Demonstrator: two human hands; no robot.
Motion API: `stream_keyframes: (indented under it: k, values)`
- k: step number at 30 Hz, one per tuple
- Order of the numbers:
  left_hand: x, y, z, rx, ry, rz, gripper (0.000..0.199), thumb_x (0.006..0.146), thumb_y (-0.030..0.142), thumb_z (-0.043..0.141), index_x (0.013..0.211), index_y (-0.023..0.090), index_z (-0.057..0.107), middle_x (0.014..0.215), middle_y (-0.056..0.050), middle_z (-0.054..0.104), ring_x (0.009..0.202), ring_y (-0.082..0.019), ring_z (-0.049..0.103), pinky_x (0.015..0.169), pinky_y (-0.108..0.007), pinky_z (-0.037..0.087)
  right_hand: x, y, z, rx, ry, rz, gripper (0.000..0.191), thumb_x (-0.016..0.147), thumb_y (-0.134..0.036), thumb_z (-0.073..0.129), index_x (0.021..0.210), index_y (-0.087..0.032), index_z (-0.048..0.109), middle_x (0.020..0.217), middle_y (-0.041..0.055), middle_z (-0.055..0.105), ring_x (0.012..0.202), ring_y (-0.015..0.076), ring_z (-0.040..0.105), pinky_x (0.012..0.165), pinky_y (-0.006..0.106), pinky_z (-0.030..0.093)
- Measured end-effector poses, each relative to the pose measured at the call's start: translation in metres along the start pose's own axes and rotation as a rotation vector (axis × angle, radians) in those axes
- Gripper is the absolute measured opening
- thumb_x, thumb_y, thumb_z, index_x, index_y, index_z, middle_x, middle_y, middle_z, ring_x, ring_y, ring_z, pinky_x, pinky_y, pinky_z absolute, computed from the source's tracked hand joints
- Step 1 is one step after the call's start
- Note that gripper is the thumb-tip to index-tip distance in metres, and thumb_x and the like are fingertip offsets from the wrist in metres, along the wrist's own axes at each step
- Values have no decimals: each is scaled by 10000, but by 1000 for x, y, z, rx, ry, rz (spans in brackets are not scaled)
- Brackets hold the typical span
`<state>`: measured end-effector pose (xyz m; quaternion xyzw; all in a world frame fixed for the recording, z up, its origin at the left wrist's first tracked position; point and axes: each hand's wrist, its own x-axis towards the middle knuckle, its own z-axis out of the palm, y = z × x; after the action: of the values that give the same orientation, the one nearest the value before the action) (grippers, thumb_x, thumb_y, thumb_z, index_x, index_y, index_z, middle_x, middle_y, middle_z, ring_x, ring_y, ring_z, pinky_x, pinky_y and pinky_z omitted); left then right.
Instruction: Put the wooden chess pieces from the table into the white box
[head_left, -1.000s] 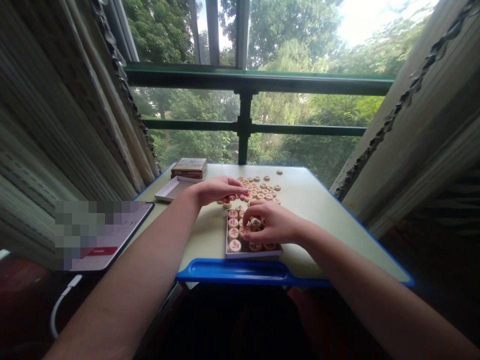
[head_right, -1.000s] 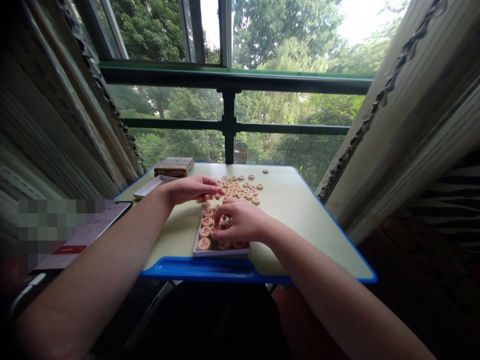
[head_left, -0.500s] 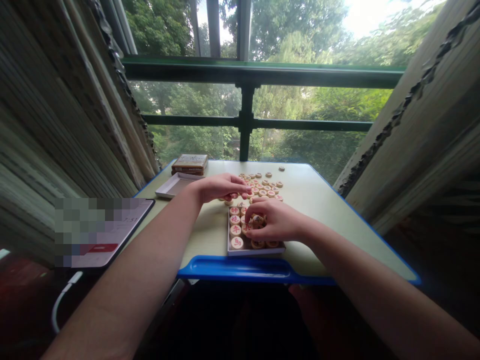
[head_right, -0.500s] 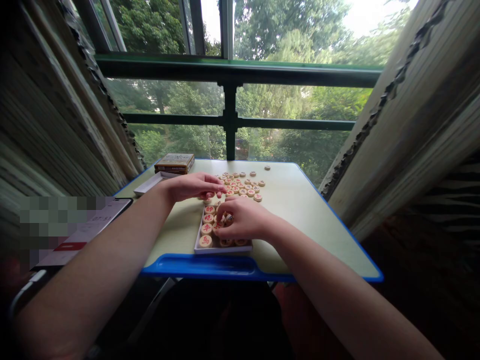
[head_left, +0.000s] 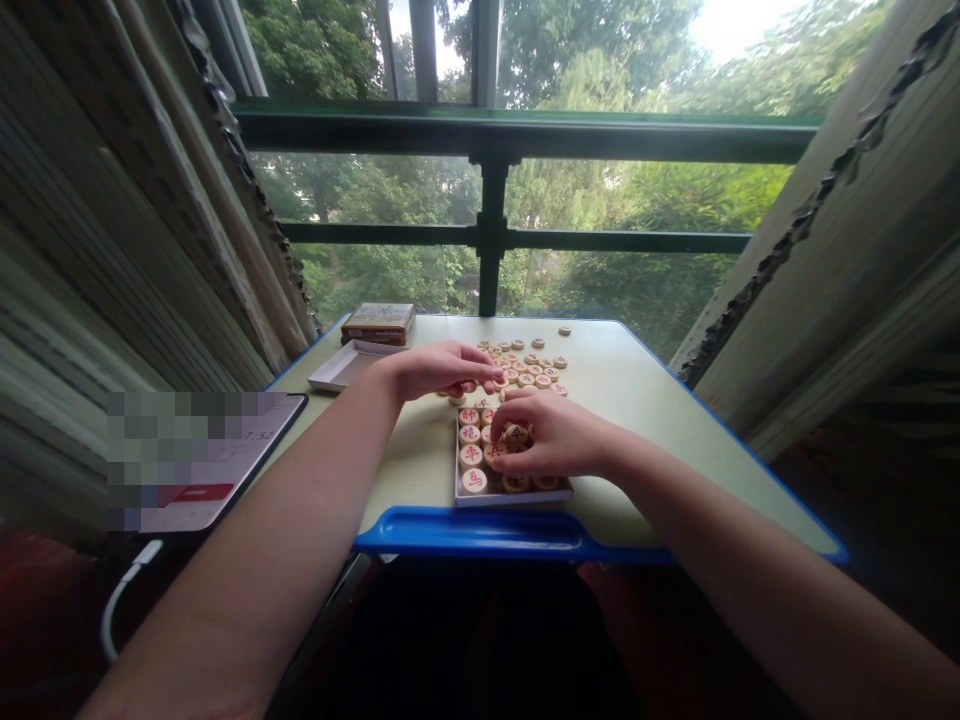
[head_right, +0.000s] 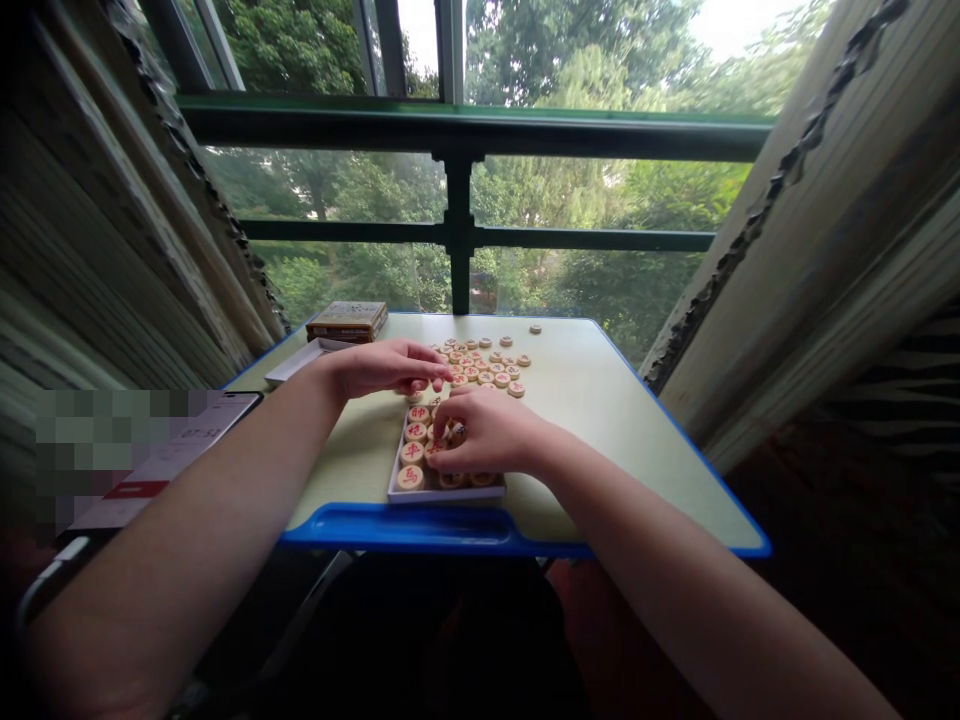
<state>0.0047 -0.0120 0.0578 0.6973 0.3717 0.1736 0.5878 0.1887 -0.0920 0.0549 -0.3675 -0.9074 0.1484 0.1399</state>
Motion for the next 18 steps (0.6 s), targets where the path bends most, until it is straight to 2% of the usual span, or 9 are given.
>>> stream_keyframes:
  k: [18]
  values:
    - [-3, 4, 2, 24, -40, -30, 405, 629, 415, 716, 904, 125, 652, 667, 6, 526, 564, -62, 400, 481, -208, 283, 0, -4, -2, -1, -57, 21, 181, 697, -317, 634, 788, -163, 663, 781, 33, 611, 727, 143, 511, 642, 242, 382]
